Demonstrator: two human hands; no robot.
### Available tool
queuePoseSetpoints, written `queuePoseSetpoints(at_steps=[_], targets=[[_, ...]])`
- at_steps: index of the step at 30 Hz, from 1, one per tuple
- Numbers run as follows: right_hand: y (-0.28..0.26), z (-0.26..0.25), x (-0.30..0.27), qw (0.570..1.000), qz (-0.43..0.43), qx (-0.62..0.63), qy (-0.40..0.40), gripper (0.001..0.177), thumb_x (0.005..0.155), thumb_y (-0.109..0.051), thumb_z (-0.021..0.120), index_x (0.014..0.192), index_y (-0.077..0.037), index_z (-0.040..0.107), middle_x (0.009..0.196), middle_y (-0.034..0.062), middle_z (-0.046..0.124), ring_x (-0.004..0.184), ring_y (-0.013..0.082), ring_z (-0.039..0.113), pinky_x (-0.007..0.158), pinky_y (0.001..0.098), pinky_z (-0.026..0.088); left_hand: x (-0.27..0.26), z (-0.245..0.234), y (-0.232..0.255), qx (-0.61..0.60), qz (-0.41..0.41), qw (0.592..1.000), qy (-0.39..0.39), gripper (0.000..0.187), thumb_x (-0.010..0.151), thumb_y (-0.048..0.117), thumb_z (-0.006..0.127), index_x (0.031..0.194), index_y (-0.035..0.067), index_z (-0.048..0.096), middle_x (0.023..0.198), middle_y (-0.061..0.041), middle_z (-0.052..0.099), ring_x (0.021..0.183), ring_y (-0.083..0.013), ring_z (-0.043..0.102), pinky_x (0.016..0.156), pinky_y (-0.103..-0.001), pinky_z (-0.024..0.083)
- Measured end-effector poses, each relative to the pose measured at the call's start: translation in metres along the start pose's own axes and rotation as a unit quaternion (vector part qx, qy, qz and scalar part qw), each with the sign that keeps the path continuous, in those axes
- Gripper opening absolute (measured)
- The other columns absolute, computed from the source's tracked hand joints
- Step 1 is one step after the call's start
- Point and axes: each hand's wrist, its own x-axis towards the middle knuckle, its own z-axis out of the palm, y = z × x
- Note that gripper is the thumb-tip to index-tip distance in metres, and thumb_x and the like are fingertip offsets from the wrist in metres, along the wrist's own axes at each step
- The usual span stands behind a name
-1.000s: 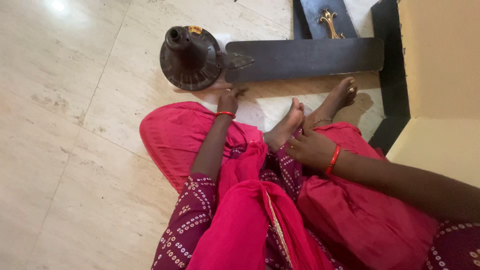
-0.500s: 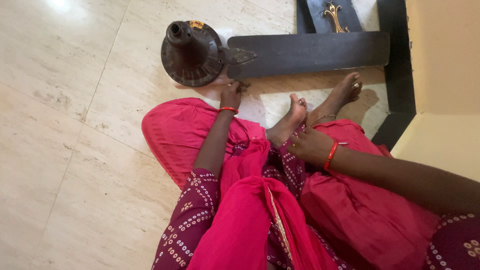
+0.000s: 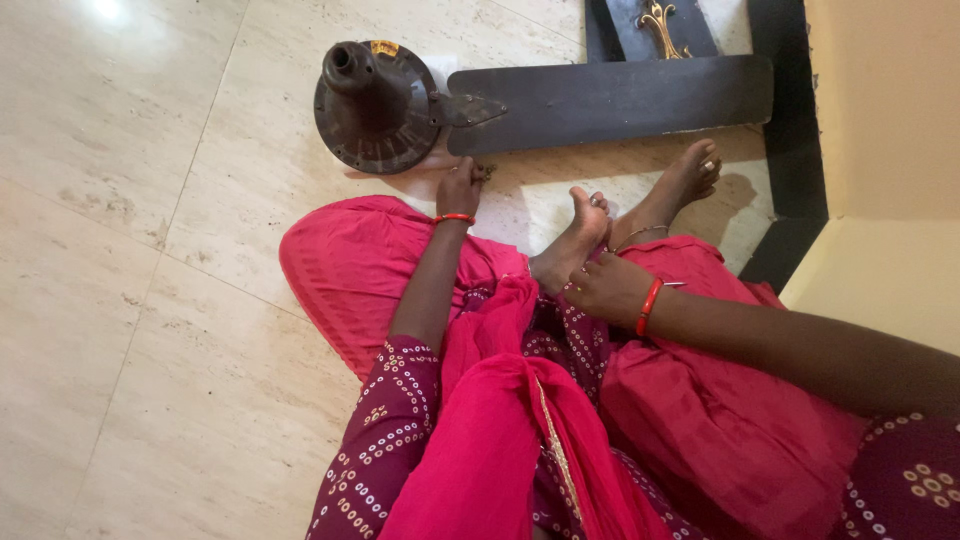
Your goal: The person sits on the floor and uses a screwdriver to remove screws from the central hub of a ceiling fan. They detach one fan blade and set it aside, then continue to loosen screws on the hub.
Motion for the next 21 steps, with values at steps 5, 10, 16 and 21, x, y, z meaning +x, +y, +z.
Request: queuePoseSetpoints(at_steps=[5,10,16,21], targets=[[-0.001,-0.003,0.000,1.000,0.008,-0.004,0.021,0.025,0.081,-0.023,0.063,0.103,-0.011,0.070,0.093,0.0069,0.069,0.088,0.0256,0.068,0.077,0.0420,0.053,0.000,0.000,0.002,0.022,0.007,1.000,0.006,0.018,0.086,0.006,0.073,0.092,0.010,0.057,0.082,-0.014,0.069,0.082,-0.0399,0.067,0.068,-0.053,0.050],[-0.001,0.000,0.001,1.000,0.008,-0.013,-0.001,0.023,0.082,-0.022,0.063,0.101,-0.011,0.070,0.094,0.0066,0.068,0.087,0.0253,0.068,0.079,0.0424,0.054,0.001,0.002,0.001,0.027,0.032,0.999,0.000,0.015,0.083,0.002,0.068,0.089,0.011,0.059,0.079,-0.013,0.068,0.079,-0.0385,0.067,0.066,-0.052,0.050],[0.000,0.007,0.002,1.000,0.010,-0.003,-0.017,0.021,0.082,-0.022,0.063,0.098,-0.010,0.070,0.093,0.0069,0.069,0.086,0.0247,0.068,0.074,0.0411,0.054,0.002,0.008,-0.005,0.040,0.048,0.998,0.009,0.015,0.079,0.000,0.065,0.085,0.012,0.059,0.076,-0.011,0.067,0.077,-0.0370,0.067,0.065,-0.052,0.050],[0.001,0.012,0.002,1.000,0.014,-0.003,-0.022,0.019,0.082,-0.022,0.064,0.096,-0.010,0.070,0.093,0.0071,0.069,0.087,0.0247,0.068,0.074,0.0411,0.054,0.003,0.013,-0.005,0.076,0.047,0.995,0.038,0.014,0.082,0.002,0.067,0.082,0.014,0.059,0.072,-0.012,0.064,0.074,-0.0358,0.066,0.062,-0.052,0.049]])
